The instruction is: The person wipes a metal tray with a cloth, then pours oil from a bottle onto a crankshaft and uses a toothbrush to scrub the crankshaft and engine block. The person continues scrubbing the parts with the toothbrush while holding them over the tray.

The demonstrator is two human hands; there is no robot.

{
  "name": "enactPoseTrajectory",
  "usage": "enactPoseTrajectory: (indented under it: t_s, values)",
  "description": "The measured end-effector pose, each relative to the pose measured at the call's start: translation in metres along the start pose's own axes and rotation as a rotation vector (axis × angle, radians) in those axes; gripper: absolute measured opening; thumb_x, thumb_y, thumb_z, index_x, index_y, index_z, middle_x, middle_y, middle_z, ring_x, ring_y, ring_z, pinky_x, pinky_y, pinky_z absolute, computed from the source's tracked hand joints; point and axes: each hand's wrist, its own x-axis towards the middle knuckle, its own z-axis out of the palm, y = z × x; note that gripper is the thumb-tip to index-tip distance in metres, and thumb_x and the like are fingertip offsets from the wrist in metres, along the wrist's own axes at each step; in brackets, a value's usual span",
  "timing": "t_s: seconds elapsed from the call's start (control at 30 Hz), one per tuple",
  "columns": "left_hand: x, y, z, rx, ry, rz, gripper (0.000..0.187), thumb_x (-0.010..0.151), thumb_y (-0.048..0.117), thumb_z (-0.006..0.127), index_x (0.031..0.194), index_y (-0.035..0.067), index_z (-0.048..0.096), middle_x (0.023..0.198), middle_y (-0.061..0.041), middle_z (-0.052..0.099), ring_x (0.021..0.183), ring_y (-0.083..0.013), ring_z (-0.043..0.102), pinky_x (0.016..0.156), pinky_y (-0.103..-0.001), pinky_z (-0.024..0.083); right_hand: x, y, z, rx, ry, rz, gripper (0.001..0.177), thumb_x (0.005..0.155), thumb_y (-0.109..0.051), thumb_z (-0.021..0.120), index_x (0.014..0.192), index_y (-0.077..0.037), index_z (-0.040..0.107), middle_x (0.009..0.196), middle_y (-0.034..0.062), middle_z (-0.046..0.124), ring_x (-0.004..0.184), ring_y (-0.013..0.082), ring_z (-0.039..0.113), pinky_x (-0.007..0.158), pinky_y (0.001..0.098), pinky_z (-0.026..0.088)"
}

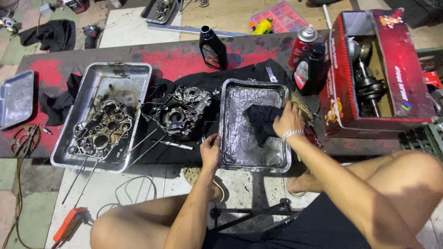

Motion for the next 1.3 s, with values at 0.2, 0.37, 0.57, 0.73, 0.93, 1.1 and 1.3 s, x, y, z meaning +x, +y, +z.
enactPoseTrajectory:
  t_s: [0.2,0.37,0.57,0.73,0.93,1.1,1.3]
  values:
    - [-0.002,0.001,-0.006,-0.057,-0.023,-0.074,0.028,0.095,0.013,0.069,0.114,-0.006,0.072,0.101,-0.013,0.078,0.088,-0.0142,0.070,0.083,-0.028,0.055,-0.039,-0.072,-0.017,-0.074,-0.353,0.165,0.095,0.081,-0.052,0.077,0.156,-0.016,0.031,0.156,0.0252,0.030,0.140,0.0439,0.035,0.107,0.0539,0.040]
    - [-0.008,0.019,-0.010,0.169,-0.030,0.093,0.026,0.094,0.011,0.066,0.116,-0.002,0.074,0.104,-0.014,0.077,0.094,-0.0220,0.072,0.087,-0.030,0.053,-0.018,-0.044,0.043,-0.209,-0.092,-0.104,0.065,0.090,-0.027,0.063,0.152,-0.017,0.049,0.161,0.0196,0.037,0.141,0.0397,0.040,0.108,0.0508,0.042]
    - [-0.009,0.034,-0.017,0.252,-0.076,0.125,0.030,0.093,0.009,0.065,0.121,-0.001,0.072,0.103,-0.016,0.074,0.095,-0.0269,0.072,0.088,-0.031,0.052,0.064,-0.050,0.109,-0.030,-0.003,-0.067,0.060,0.091,-0.025,0.060,0.150,-0.014,0.052,0.164,0.0126,0.039,0.142,0.0367,0.040,0.114,0.0544,0.035]
    - [-0.015,0.030,-0.011,0.157,-0.066,0.083,0.030,0.094,0.007,0.066,0.122,-0.003,0.070,0.101,-0.014,0.073,0.091,-0.0224,0.069,0.083,-0.029,0.053,0.059,-0.106,0.108,-0.005,-0.026,-0.079,0.083,0.083,-0.049,0.073,0.149,-0.006,0.045,0.158,0.0216,0.028,0.140,0.0408,0.027,0.104,0.0642,0.025]
    - [-0.013,0.034,-0.011,0.201,-0.062,0.082,0.031,0.093,0.005,0.066,0.123,-0.004,0.070,0.093,-0.010,0.071,0.084,-0.0172,0.067,0.080,-0.028,0.052,0.025,-0.137,0.127,0.022,-0.251,-0.424,0.080,0.070,-0.019,0.067,0.148,-0.009,0.051,0.164,0.0093,0.033,0.140,0.0318,0.035,0.111,0.0585,0.029]
    - [-0.013,0.021,-0.008,0.103,-0.056,-0.096,0.030,0.096,0.006,0.067,0.124,-0.004,0.071,0.092,-0.012,0.070,0.075,-0.0174,0.061,0.069,-0.031,0.050,-0.027,-0.113,0.105,0.040,-0.391,-0.500,0.060,0.080,-0.015,0.060,0.140,-0.010,0.061,0.161,0.0078,0.044,0.138,0.0297,0.043,0.113,0.0555,0.032]
    - [-0.004,-0.013,-0.002,-0.013,-0.024,-0.089,0.025,0.092,0.005,0.071,0.115,-0.006,0.074,0.099,-0.012,0.079,0.083,-0.0114,0.068,0.076,-0.025,0.055,-0.102,-0.098,0.034,0.010,-0.721,-0.617,0.054,0.083,-0.031,0.068,0.132,-0.010,0.065,0.153,0.0094,0.049,0.138,0.0304,0.041,0.111,0.0553,0.030]
